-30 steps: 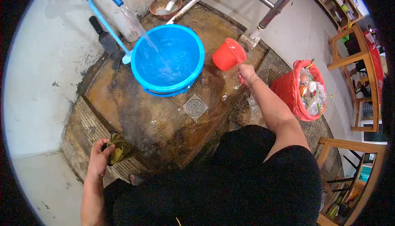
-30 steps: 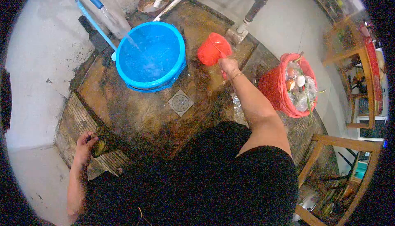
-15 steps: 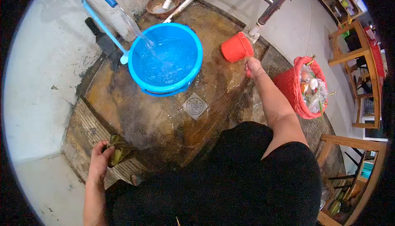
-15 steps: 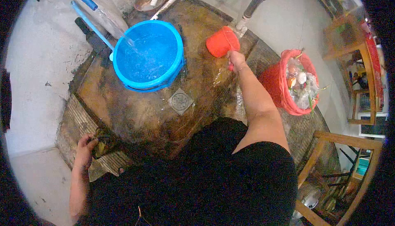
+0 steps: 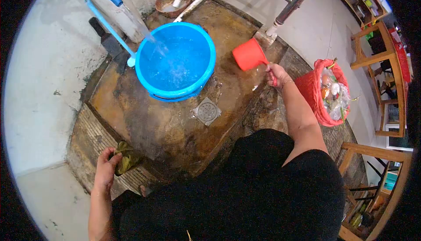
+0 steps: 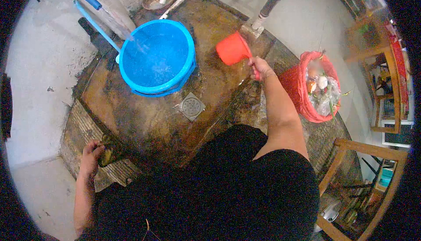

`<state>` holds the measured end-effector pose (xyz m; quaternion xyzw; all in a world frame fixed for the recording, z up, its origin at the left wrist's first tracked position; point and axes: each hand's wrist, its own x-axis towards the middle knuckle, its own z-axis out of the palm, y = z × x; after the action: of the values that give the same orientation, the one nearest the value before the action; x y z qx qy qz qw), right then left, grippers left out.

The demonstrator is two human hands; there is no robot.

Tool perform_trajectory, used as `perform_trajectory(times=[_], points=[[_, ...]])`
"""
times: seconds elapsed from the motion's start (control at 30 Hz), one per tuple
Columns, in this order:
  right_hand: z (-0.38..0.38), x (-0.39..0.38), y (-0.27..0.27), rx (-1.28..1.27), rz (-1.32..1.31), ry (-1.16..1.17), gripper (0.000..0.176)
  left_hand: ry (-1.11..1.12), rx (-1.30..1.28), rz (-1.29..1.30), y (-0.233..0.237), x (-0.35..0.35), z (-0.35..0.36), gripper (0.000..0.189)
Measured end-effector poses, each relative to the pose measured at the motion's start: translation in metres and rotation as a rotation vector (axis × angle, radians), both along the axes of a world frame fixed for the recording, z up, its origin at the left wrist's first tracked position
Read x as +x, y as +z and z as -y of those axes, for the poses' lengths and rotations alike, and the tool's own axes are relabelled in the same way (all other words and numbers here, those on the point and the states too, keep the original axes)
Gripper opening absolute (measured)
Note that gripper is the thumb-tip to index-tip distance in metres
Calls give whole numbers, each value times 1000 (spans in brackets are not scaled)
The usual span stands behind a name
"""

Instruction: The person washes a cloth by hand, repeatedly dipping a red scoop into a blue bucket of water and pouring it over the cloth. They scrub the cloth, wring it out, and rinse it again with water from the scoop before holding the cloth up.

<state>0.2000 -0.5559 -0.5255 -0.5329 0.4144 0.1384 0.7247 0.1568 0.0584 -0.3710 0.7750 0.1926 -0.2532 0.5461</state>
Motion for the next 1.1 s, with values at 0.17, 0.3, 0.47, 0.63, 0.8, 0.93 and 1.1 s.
perform_trajectory(times=[0.17, 0.3, 0.47, 0.63, 0.8, 0.93, 1.1], points=[[0, -9, 10, 385, -32, 177, 18, 2, -5, -5, 4, 0, 1, 12], [-18, -17, 8, 549, -128, 206, 20, -16, -44, 19, 8, 0, 3, 11], [-44, -24, 14, 678, -189, 177, 18, -36, -36, 38, 9, 1, 5, 13], [-47, -34, 30, 934, -77, 151, 18, -32, -53, 40, 17, 0, 5, 14], [-39, -49, 59, 923, 102, 276, 19, -59, -39, 45, 28, -2, 9, 13], [-33, -56, 105, 601, 301, 258, 15, -88, -43, 66, 32, -3, 7, 12], [-77, -38, 183, 57, 486, 446, 15, -88, -45, 39, 32, 1, 2, 9]])
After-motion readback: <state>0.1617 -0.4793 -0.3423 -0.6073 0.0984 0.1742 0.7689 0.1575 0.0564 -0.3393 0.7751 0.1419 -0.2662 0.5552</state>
